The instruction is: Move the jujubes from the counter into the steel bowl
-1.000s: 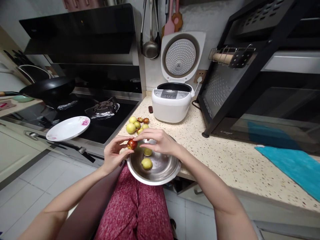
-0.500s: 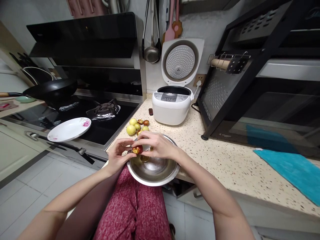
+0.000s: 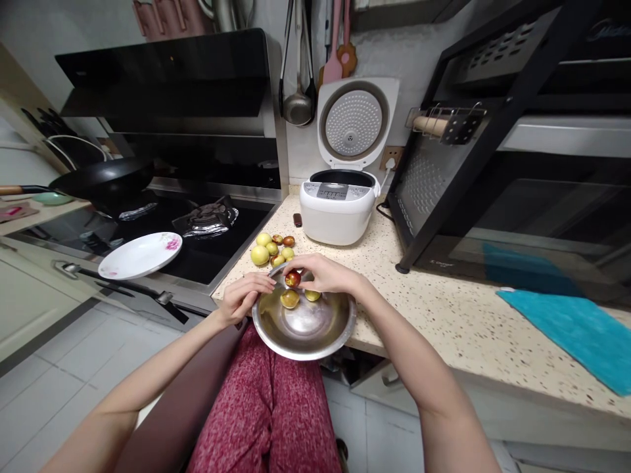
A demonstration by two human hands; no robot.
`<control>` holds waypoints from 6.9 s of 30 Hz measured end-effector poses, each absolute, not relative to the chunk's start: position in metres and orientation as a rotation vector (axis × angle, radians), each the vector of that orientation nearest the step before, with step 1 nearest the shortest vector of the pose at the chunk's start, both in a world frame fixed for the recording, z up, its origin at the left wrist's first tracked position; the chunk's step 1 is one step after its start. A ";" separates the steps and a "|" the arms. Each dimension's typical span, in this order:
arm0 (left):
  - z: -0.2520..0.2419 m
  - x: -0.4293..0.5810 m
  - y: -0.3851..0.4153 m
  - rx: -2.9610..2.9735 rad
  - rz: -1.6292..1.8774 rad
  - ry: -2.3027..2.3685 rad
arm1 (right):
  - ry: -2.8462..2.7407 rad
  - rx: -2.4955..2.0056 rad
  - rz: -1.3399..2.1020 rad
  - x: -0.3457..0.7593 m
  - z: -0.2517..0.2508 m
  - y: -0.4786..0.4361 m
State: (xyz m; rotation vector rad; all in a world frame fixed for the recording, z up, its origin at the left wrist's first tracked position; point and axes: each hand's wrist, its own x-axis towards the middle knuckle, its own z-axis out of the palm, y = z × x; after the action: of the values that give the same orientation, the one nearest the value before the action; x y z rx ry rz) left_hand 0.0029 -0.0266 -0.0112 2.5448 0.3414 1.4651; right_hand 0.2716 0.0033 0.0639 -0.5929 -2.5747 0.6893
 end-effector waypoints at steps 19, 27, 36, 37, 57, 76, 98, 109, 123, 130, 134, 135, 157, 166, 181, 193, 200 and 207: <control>-0.013 0.004 -0.026 2.302 1.484 0.777 | -2.593 -0.672 0.795 0.271 0.062 0.005; -0.017 0.007 -0.009 2.306 1.364 0.835 | -2.583 -0.654 0.744 0.270 0.059 0.006; -0.024 0.013 0.005 2.594 1.030 0.854 | -2.479 -0.638 0.708 0.270 0.056 0.009; -0.024 0.012 0.006 2.609 1.027 0.889 | -2.484 -0.638 0.704 0.270 0.055 0.009; -0.018 0.002 -0.004 2.556 1.124 1.105 | -2.534 -0.667 0.661 0.265 0.052 0.005; 0.056 0.016 -0.072 2.407 0.998 0.645 | -2.405 -0.644 0.423 0.262 0.050 0.006; 0.069 0.039 -0.063 2.526 0.388 0.750 | -2.434 -0.684 0.375 0.262 0.049 0.009; 0.062 0.043 -0.058 2.532 0.410 0.711 | -2.464 -0.689 0.332 0.262 0.047 0.009; 0.017 0.026 -0.033 1.970 1.310 0.801 | -2.290 -0.651 0.460 0.264 0.047 0.012; 0.002 0.032 -0.029 1.560 1.197 0.707 | -2.152 -0.775 0.434 0.267 0.048 0.016; 0.003 0.034 -0.036 1.579 1.195 0.647 | -2.124 -0.869 0.452 0.270 0.047 0.020; 0.004 0.033 -0.037 1.597 1.194 0.639 | -2.127 -0.886 0.458 0.270 0.046 0.021; 0.034 -0.036 -0.042 1.379 1.231 1.017 | -2.476 -0.796 0.326 0.267 0.024 0.026; 0.030 -0.036 -0.046 1.455 1.296 1.011 | -2.488 -0.908 0.087 0.262 0.019 0.025; 0.012 -0.007 -0.048 1.528 1.425 0.888 | -2.032 -0.742 0.360 0.271 0.046 0.022; 0.015 0.037 -0.030 1.556 1.454 0.871 | -2.514 -0.415 0.899 0.260 0.059 -0.001; 0.005 0.021 -0.022 1.739 1.573 0.831 | -2.582 -0.447 0.914 0.267 0.059 0.004; -0.002 0.008 -0.023 2.015 1.445 0.749 | -2.610 -0.456 0.922 0.266 0.059 0.002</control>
State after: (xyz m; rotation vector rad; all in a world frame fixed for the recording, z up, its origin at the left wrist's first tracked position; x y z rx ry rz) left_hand 0.0081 -0.0229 -0.0020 2.0146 0.7491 1.4447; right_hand 0.2664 0.0020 0.0589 -0.4562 -2.6103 0.9218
